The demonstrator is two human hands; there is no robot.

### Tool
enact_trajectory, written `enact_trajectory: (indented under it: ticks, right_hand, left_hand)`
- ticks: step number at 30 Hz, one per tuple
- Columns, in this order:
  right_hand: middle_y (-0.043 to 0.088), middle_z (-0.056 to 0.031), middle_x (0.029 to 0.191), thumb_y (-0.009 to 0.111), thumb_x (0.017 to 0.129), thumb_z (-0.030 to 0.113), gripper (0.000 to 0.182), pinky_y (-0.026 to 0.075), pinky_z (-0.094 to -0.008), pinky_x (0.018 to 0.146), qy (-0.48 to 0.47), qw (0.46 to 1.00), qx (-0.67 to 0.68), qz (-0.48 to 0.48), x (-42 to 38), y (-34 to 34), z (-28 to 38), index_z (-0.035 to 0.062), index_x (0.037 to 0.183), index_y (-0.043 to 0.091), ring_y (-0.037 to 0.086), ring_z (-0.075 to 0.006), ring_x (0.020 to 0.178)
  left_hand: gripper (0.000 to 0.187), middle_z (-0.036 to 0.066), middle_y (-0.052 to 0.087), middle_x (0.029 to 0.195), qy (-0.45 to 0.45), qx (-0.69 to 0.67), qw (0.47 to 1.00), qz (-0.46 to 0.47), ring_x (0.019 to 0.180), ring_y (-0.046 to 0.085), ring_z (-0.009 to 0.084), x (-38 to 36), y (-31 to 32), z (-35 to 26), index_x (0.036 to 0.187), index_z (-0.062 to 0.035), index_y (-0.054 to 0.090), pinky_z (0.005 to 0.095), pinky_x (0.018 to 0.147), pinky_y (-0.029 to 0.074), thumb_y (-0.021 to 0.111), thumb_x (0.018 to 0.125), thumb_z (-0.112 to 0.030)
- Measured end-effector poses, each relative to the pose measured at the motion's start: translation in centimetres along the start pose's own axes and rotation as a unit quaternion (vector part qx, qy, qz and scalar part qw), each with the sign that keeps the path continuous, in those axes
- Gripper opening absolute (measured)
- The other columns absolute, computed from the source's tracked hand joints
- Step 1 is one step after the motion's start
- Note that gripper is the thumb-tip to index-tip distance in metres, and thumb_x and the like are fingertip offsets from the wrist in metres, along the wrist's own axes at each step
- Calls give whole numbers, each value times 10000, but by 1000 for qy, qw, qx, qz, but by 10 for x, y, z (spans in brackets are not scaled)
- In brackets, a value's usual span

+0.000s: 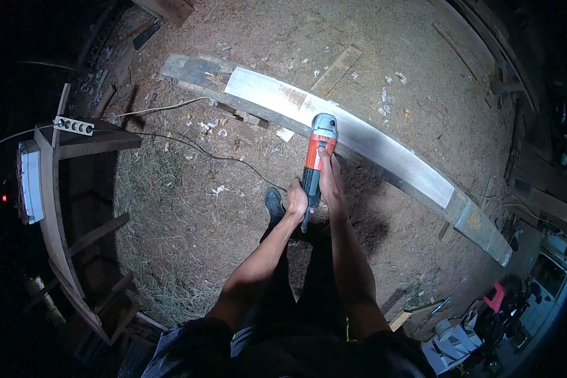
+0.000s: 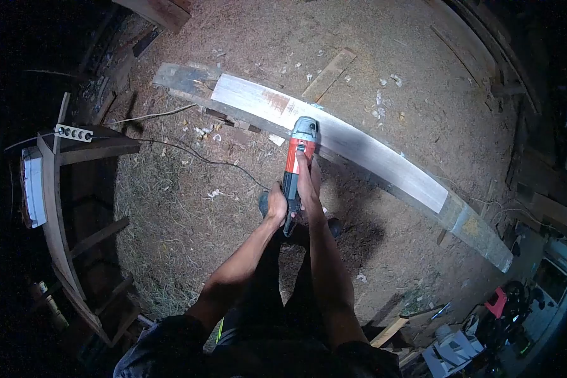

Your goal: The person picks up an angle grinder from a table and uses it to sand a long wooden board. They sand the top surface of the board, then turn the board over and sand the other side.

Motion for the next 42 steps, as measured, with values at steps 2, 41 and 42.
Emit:
enact_trajectory:
  ticks: [2,41,42]
  right_hand:
    - [617,-125,956,504,901,459,506,425,-363,797,37,999,-25,27,-2,5,8,15,1140,547,567,-222,869]
    - [567,-22,852,520,919,454,462,428,-278,662,1,978,167,-128,-10,-132,-30,18,1062,571,515,-103,738]
    - [567,-22,852,520,919,454,462,428,-278,662,2,977,168,-130,-9,-137,-35,18,1062,571,515,-103,738]
  left_hand:
    - [504,135,514,575,10,12,1000,-10,391,487,240,-8,-2,-12,784,7,499,363,316,411,224,965,-375]
    - [543,225,571,661,34,184,980,71,468,577,292,-46,108,18,906,101,515,404,418,461,245,943,-369]
    - [560,224,576,623,68,199,976,65,450,575,295,-51,112,16,827,107,521,409,418,466,239,928,-366]
Point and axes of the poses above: each hand's wrist, its own x-axis towards the middle knuckle, its own y-axis out of the palm, z = x × y, the point moved 2 cm from there along x, towards the middle knuckle
